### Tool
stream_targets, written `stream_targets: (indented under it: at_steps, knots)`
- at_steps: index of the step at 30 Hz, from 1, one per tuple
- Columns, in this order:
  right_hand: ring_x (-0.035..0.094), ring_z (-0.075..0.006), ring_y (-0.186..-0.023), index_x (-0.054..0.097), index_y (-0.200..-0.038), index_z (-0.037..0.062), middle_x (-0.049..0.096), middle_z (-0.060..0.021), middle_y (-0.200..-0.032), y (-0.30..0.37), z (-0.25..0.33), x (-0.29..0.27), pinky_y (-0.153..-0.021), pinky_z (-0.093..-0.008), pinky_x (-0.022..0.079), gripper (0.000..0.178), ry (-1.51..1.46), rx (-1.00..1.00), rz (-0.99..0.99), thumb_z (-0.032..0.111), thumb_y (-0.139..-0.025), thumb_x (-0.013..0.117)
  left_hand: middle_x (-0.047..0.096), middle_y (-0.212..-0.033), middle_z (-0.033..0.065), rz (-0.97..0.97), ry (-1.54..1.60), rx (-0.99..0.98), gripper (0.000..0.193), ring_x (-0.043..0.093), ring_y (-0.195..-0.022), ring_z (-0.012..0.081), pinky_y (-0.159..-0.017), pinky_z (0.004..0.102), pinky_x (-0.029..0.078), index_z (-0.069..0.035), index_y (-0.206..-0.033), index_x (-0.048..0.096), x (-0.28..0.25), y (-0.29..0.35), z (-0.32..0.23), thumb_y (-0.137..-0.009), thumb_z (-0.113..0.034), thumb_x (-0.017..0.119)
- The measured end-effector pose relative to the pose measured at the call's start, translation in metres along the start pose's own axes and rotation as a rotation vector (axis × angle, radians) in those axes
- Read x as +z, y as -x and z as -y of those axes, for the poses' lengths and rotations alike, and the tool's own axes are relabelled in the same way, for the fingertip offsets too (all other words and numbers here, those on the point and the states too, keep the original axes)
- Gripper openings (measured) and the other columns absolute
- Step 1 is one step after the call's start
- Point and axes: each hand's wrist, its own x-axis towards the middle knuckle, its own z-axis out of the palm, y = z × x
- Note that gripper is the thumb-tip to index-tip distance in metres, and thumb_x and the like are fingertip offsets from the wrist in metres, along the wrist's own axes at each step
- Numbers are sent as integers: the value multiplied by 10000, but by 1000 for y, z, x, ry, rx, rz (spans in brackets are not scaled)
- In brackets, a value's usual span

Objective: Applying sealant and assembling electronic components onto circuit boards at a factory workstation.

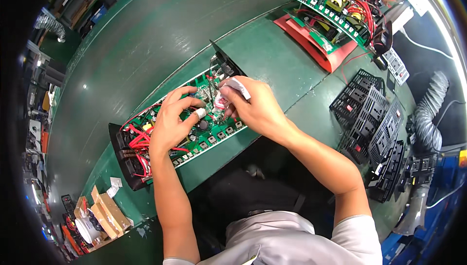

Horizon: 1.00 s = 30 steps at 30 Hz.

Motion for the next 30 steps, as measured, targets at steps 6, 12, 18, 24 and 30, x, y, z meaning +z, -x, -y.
stream_targets:
  at_steps: [6,12,18,24,30]
  knots:
    - [637,-102,-694,655,-1216,-50,706,-78,-875,0,10,-6,-629,-249,526,421,-1,-64,-68,305,-1099,463,636,-1253,132,-22,-1,50,209,570,-1221,334,-1040,438,443,-41,-991,728,-3,-1,3,-799,-119,704]
    - [644,-110,-691,660,-1189,-68,707,-81,-865,-3,4,-10,-617,-251,527,442,-16,-96,-71,321,-1095,473,636,-1250,131,-38,-3,45,216,570,-1223,334,-1039,438,444,-40,-998,729,-1,0,7,-797,-114,701]
    - [644,-110,-692,679,-1160,-56,704,-82,-853,0,0,-6,-612,-256,529,368,-31,-87,-98,266,-1081,519,638,-1257,125,-15,1,50,225,565,-1235,332,-1038,438,446,-48,-1000,735,-2,0,4,-786,-108,704]
    - [659,-126,-758,672,-1128,-39,711,-90,-943,1,-7,-2,-686,-278,548,193,267,-128,-17,103,-1022,595,621,-1297,116,33,-33,55,276,540,-1274,326,-1076,442,420,-69,-1006,747,-5,1,2,-749,-168,756]
    - [664,-165,-737,691,-1058,-35,663,-105,-886,1,-23,4,-653,-309,534,131,360,-313,-17,50,-987,620,590,-1367,121,79,-113,82,301,499,-1318,346,-1106,465,379,-88,-974,751,-4,2,-1,-696,-199,777]
